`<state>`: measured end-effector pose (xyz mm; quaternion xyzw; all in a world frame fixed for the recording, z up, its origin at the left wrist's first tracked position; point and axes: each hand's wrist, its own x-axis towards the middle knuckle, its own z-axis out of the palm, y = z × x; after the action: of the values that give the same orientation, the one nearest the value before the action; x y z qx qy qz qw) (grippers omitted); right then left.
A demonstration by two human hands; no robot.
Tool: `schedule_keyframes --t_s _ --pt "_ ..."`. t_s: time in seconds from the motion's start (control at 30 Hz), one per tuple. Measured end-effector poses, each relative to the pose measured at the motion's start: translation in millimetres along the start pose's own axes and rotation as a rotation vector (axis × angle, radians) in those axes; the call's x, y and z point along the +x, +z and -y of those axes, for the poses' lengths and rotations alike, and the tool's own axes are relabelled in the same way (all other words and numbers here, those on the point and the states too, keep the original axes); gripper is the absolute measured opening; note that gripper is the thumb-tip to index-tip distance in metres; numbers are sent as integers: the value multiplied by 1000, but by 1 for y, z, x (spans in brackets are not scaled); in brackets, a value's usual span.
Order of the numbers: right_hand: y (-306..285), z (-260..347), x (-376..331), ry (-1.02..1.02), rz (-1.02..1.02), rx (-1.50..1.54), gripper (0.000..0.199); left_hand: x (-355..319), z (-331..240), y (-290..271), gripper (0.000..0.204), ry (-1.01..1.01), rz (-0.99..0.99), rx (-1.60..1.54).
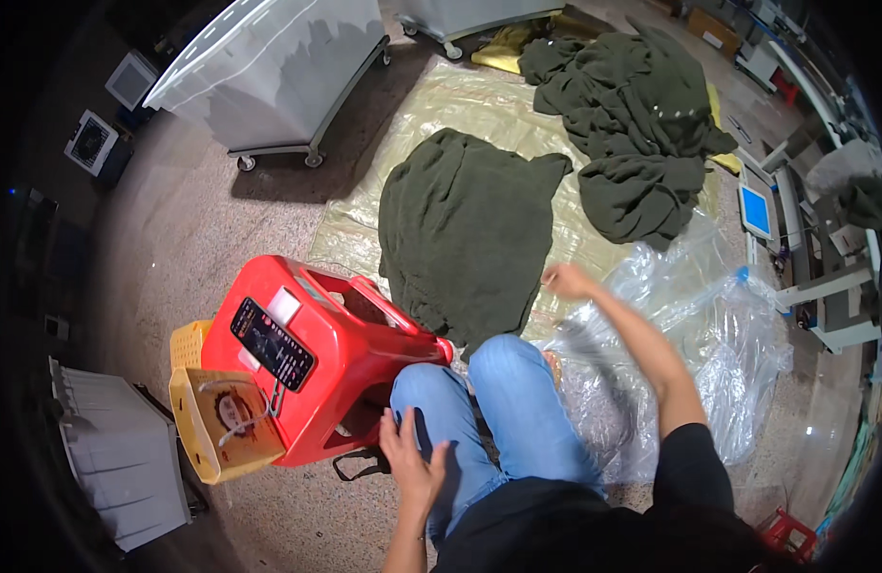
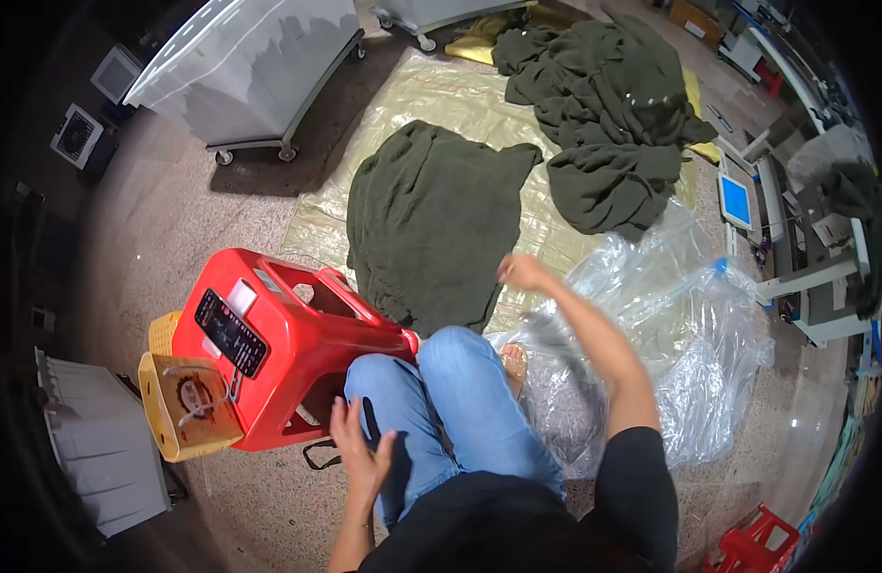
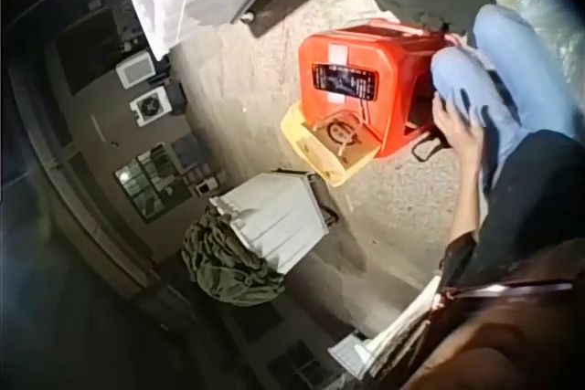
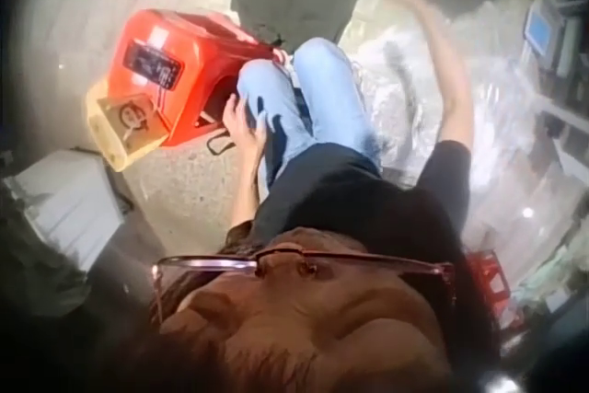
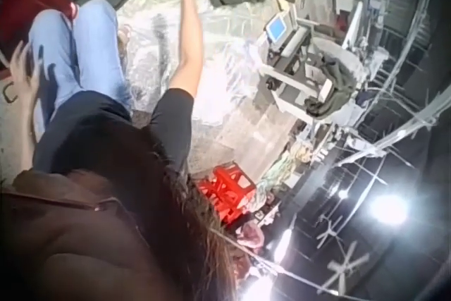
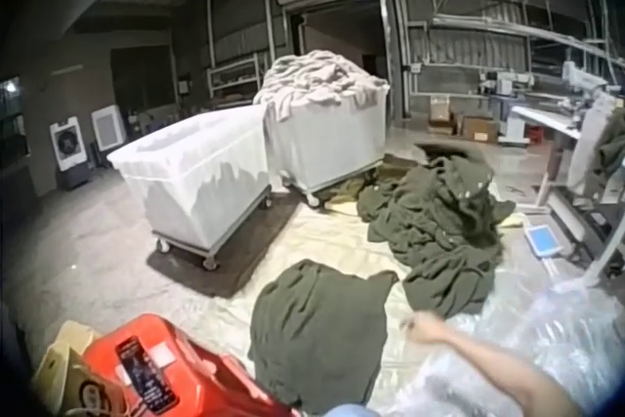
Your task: Inspect green fabric garments for defects or stray threads on a factory floor.
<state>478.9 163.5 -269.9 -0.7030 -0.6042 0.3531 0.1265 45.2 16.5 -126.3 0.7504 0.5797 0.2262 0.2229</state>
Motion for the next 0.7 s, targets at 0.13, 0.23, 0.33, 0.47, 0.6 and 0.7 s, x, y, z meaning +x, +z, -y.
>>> schedule_keyframes --t_s 0.13,0.23,0.33,0.47,0.6,0.7 --pt "147 39 26 -63 246 -88 29 -8 2 29 94 -35 -40 99" --pt "195 81 34 -98 379 -118 52 -10 -2 25 86 -64 -61 83" --pt "223 85 46 -227 533 -317 52 -11 0 25 95 -68 -31 67" --pt "245 72 62 -38 466 -407 55 7 -7 18 79 -135 30 187" --pt "261 46 49 20 87 -275 62 8 -17 13 88 -205 143 60" --pt "260 74 60 119 92 -279 63 1 -1 19 87 -217 118 78"
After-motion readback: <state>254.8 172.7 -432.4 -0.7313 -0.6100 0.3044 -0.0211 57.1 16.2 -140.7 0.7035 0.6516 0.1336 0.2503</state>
